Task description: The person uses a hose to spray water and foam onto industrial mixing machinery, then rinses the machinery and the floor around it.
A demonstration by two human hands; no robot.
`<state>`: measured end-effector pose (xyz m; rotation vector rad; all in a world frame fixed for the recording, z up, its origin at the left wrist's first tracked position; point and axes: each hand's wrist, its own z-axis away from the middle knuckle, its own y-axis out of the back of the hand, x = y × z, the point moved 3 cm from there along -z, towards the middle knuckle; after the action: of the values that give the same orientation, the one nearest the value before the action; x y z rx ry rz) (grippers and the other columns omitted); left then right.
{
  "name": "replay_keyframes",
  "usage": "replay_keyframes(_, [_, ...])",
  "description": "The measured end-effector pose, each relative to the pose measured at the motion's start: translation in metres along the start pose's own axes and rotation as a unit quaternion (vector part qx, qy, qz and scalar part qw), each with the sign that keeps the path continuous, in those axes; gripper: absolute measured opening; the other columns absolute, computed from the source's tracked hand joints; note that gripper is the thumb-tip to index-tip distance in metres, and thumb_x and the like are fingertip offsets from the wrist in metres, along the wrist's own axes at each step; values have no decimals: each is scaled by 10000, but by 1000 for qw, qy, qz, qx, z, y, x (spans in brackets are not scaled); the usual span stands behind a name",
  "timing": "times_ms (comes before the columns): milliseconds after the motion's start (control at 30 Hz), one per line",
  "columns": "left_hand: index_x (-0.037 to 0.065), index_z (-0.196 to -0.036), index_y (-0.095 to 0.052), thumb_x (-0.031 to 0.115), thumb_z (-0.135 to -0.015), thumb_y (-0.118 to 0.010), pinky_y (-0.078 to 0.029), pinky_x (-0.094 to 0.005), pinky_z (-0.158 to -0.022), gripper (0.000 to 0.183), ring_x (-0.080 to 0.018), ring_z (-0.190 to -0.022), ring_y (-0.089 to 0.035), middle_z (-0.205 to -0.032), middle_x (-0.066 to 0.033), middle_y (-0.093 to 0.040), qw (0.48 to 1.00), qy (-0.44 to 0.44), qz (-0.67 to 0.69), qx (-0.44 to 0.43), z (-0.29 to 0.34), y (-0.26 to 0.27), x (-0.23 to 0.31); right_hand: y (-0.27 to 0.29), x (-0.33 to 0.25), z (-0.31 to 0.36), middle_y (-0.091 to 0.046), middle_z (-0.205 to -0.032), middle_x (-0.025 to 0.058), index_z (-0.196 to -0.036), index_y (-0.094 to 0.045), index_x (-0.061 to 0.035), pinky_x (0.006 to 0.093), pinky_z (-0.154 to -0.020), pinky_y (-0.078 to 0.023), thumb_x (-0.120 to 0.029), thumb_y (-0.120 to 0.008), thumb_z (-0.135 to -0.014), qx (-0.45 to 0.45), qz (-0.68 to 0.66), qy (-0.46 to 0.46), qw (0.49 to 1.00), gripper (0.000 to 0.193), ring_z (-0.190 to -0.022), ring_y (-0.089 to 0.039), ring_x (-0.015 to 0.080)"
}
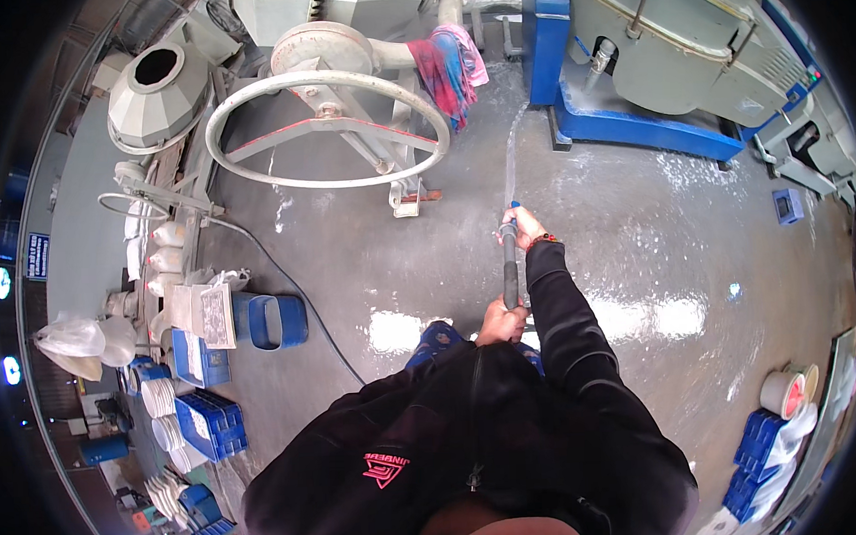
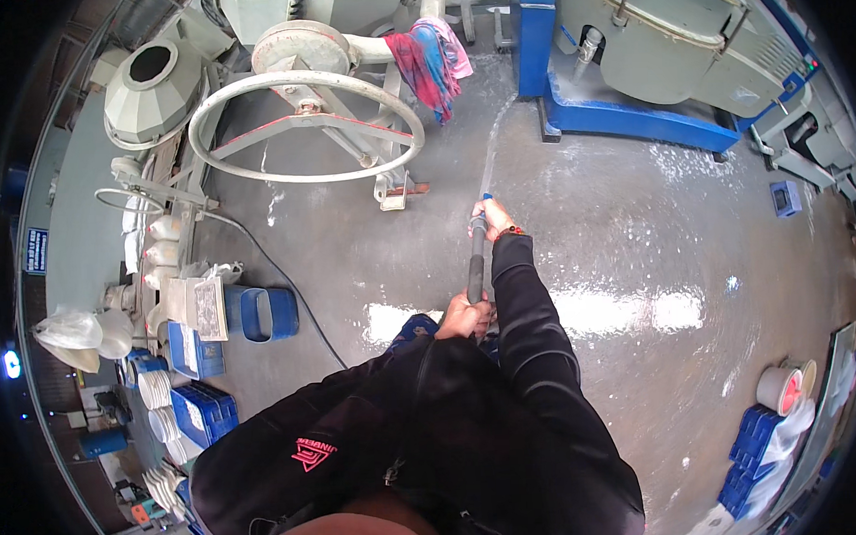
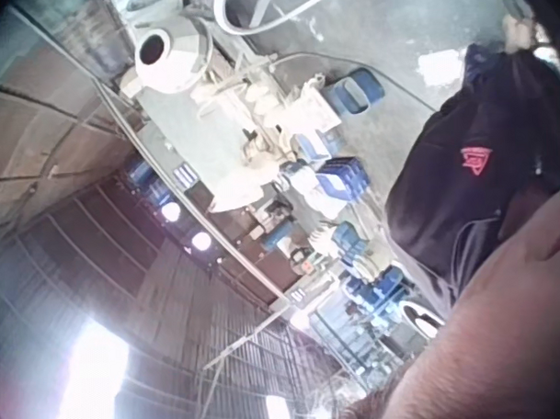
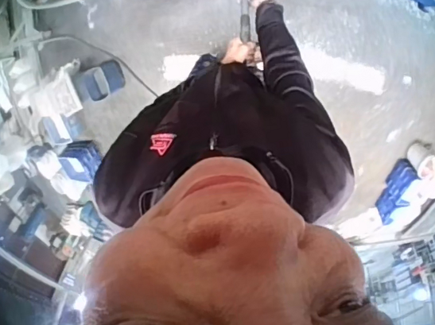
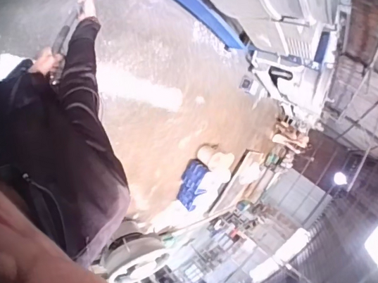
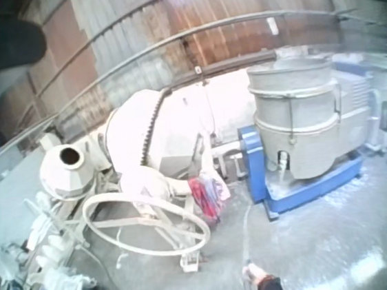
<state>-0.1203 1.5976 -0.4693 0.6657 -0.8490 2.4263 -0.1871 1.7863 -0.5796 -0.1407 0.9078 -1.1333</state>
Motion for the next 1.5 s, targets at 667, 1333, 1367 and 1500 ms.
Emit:
replay_keyframes(667, [129, -779, -484, 67, -783, -479, -336, -252, -412, 62, -91, -466, -422, -561, 29, -417, 986, -7, -19, 163, -66, -3, 42, -43, -15, -82, -433, -605, 114, -740, -439, -35, 418, -414, -459, -74, -499, -618, -38, 78, -116, 989, 141, -454, -493, 271])
replay_keyframes(1333, [69, -799, -468, -28, -668, -590, -255, -248, -328, 203, -91, -345, -376, -474, 8, -402, 987, -85, 70, 117, -73, 29, 29, -75, -15, -103, -423, -888, 109, -954, -373, -52, 509, -691, -498, 48, -474, -651, -191, 116, -103, 969, 334, -819, -528, 312])
replay_keyframes(1367, [69, -809, -466, -27, -667, -590, -253, -247, -328, 211, -91, -347, -373, -480, 8, -402, 988, -69, 90, 104, -70, 28, 31, -73, -15, -103, -423, -888, 112, -951, -373, -51, 509, -691, -497, 45, -476, -650, -174, 120, -102, 972, 332, -811, -531, 315])
replay_keyframes(1500, [66, -845, -456, -1, -696, -575, -245, -242, -331, 202, -81, -362, -359, -497, 13, -391, 994, -75, 48, 67, -79, 45, 15, -43, -1, -110, -425, -883, 136, -935, -374, -53, 509, -668, -485, 30, -486, -639, -89, 87, -129, 984, 327, -770, -538, 359])
